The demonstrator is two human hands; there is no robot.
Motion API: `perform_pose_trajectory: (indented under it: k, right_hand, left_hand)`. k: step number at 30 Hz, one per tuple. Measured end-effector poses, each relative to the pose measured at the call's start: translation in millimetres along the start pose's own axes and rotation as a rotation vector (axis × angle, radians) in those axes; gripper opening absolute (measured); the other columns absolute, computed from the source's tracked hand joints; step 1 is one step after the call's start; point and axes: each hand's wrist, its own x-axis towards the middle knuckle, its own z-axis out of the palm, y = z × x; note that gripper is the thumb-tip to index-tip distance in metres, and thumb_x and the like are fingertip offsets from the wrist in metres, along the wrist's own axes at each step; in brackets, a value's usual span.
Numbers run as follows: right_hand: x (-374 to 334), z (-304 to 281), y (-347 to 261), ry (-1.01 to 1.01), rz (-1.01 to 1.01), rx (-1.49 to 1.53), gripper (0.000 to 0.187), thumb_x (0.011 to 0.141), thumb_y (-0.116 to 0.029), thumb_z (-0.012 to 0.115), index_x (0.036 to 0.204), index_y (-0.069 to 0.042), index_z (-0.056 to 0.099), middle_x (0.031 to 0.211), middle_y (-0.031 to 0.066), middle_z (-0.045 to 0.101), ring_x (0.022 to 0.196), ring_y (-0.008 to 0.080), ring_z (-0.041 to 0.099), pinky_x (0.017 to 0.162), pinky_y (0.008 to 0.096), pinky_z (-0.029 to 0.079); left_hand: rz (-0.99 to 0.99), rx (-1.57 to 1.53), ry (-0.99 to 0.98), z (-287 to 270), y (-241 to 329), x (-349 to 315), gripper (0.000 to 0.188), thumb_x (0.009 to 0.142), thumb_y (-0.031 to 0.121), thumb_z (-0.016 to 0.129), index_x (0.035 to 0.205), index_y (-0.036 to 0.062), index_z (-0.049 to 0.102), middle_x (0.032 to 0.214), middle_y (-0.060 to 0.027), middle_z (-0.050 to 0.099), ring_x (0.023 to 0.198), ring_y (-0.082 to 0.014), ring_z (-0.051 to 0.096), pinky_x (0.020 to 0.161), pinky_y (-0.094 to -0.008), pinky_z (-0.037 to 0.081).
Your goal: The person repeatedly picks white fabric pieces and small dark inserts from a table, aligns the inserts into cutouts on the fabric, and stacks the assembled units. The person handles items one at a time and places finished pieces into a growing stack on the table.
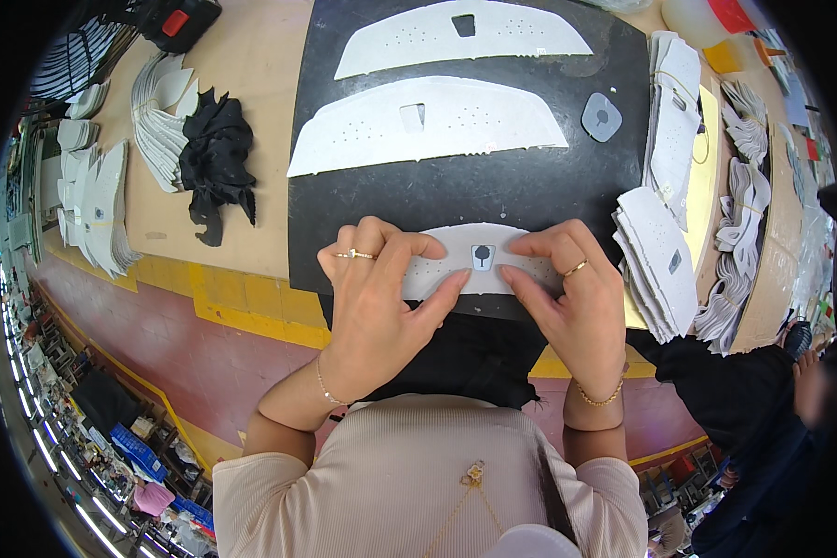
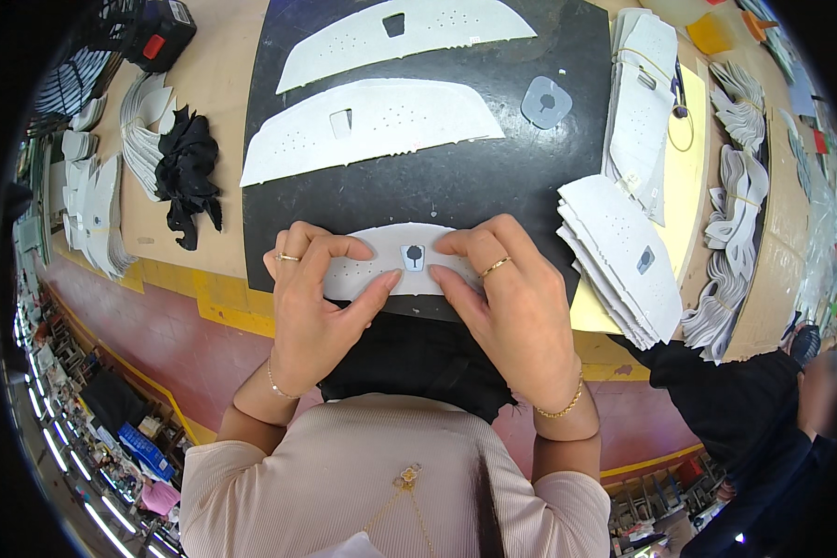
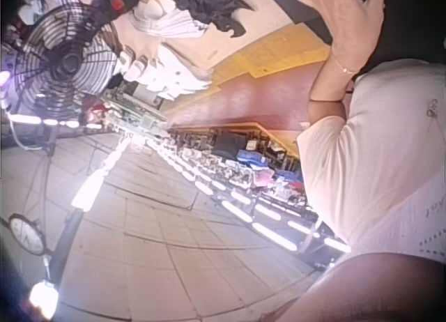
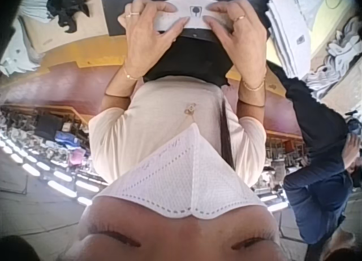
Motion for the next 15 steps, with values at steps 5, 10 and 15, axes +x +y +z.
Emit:
perform_pose_trajectory:
  k: [5, 10, 15]
  right_hand:
    - [0.4, -0.2, -0.6, -0.004, 0.012, -0.003, 0.023, 0.078, -0.001, 0.082, 0.097, -0.001, 0.069, 0.091, 0.0103, 0.066, 0.079, 0.0264, 0.067, 0.068, 0.0321, 0.052]
    - [0.8, -0.7, -0.8, -0.011, 0.014, -0.002, 0.023, 0.078, -0.001, 0.082, 0.097, -0.001, 0.07, 0.091, 0.0104, 0.066, 0.079, 0.0266, 0.067, 0.068, 0.0322, 0.052]
    - [1.3, -0.4, 1.5, -0.013, -0.025, -0.013, 0.022, 0.08, -0.002, 0.081, 0.098, -0.002, 0.069, 0.092, 0.0105, 0.065, 0.077, 0.027, 0.067, 0.067, 0.0331, 0.052]
  left_hand:
    - [-0.003, 0.003, -0.002, 0.2, 0.0, -0.2, 0.032, 0.077, 0.023, 0.088, 0.101, 0.0108, 0.07, 0.093, -0.0032, 0.05, 0.091, -0.02, 0.047, 0.083, -0.0393, 0.025]
    - [-0.004, 0.01, -0.001, 0.4, 0.0, -0.2, 0.032, 0.077, 0.024, 0.088, 0.101, 0.011, 0.07, 0.093, -0.0031, 0.05, 0.09, -0.0199, 0.047, 0.083, -0.0392, 0.025]
    - [-0.006, 0.011, 0.008, 0.9, 0.3, -0.2, 0.033, 0.077, 0.024, 0.089, 0.1, 0.0112, 0.07, 0.092, -0.0029, 0.05, 0.091, -0.0199, 0.046, 0.083, -0.0394, 0.025]
